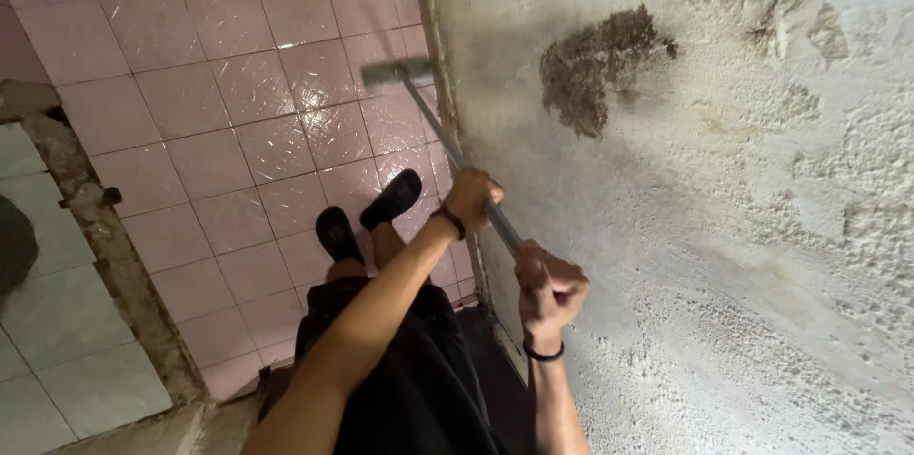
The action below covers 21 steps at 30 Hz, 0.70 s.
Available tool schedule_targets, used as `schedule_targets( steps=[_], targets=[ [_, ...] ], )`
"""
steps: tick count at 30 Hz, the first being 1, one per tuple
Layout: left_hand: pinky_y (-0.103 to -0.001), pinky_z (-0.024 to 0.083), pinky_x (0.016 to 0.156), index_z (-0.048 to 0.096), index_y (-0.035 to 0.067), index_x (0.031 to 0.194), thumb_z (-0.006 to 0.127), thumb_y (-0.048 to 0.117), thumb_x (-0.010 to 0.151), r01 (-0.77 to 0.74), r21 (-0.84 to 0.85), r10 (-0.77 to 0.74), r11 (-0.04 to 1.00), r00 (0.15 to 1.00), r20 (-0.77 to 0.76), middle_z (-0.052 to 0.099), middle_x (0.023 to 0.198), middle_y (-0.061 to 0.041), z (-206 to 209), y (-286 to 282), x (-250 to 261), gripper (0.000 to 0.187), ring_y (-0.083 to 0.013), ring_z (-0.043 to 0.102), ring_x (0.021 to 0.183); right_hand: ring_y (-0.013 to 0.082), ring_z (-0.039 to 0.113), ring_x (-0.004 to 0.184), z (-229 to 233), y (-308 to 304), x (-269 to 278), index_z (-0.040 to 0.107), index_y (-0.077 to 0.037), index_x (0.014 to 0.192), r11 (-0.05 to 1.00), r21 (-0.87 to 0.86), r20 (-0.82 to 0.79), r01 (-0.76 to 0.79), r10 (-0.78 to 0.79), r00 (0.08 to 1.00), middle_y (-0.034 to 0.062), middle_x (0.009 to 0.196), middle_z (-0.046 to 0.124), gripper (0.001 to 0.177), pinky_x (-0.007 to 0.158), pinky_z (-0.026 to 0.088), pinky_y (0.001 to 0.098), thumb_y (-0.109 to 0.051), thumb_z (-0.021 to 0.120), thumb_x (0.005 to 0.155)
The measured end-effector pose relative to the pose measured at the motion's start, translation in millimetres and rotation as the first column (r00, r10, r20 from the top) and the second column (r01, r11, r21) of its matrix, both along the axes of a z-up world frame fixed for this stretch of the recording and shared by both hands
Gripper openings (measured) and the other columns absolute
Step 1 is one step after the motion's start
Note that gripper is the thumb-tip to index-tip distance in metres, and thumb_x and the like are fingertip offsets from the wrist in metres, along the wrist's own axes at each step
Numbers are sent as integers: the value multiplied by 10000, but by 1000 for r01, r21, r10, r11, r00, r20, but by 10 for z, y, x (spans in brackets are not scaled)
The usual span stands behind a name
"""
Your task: The person scoops water from a metal bucket using a red plastic scoop and pours it onto the pink tiled floor. They then use a long-handled brush to scrub the wet floor area, moving the brush back and forth to clean the tiles.
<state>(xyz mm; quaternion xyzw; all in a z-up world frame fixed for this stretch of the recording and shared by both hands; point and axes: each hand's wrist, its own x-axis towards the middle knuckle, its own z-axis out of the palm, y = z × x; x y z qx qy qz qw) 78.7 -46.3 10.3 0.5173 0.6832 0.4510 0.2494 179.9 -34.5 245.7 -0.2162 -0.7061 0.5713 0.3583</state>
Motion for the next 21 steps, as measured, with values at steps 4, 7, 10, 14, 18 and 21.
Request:
schedule_targets(
  steps=[4, 7, 10, 14, 18, 21],
  targets=[
    [-470, 495, 659, 540, 107, 564, 642, 55, 603, 17, -83, -5, 996, 990, 143, 601, 649, -137, -58, 32, -112, 120, -360, 633, 700, 164, 394, 490, -79, -66, -26, 378, -25, 544, 999, -40, -57, 29, -31, 998, 42, 524, 442, 548, 594, 399, 368, -163, 589, 1031],
    [-487, 498, 690, 559, 131, 532, 674, 61, 567, 30, -13, -31, 999, 992, -121, 615, 617, -131, -317, 203, -272, 139, -375, 635, 697, 158, 389, 477, -356, 51, -118, 367, -22, 541, 1000, -11, -13, 26, -26, 1000, 42, 511, 444, 561, 582, 412, 383, -178, 586, 1033],
    [-469, 496, 675, 544, 95, 582, 677, 70, 623, 6, -3, -6, 1000, 1000, -31, 604, 654, -160, -560, 261, -530, 141, -388, 630, 724, 150, 352, 467, -573, 107, -148, 361, -29, 539, 998, -1, 100, 56, -55, 993, 40, 507, 433, 561, 573, 384, 372, -158, 583, 1037],
    [-488, 488, 666, 571, 123, 558, 690, 68, 579, -7, 48, 12, 999, 993, -114, 620, 624, -140, -393, 266, -437, 133, -388, 625, 687, 134, 397, 416, -497, 189, -75, 418, -67, 519, 999, 50, 43, -4, 2, 999, 16, 479, 450, 535, 527, 465, 353, -145, 567, 1027],
    [-459, 502, 710, 528, 87, 534, 685, 6, 617, -17, -81, 22, 997, 998, 58, 599, 606, -146, -24, 39, -57, 196, -361, 623, 694, 132, 434, 422, -227, 73, 163, 427, -91, 545, 999, 43, 1, -24, 23, 1000, 17, 489, 458, 499, 519, 490, 354, -138, 542, 1028],
    [-444, 506, 702, 528, 89, 552, 676, -25, 588, -23, -27, 25, 999, 998, 56, 604, 629, -126, -84, 16, -165, 191, -346, 632, 719, 118, 494, 388, -429, 94, 74, 495, -64, 543, 990, 140, 35, 20, -25, 999, 41, 494, 549, 432, 465, 532, 335, -130, 563, 965]
  ],
)
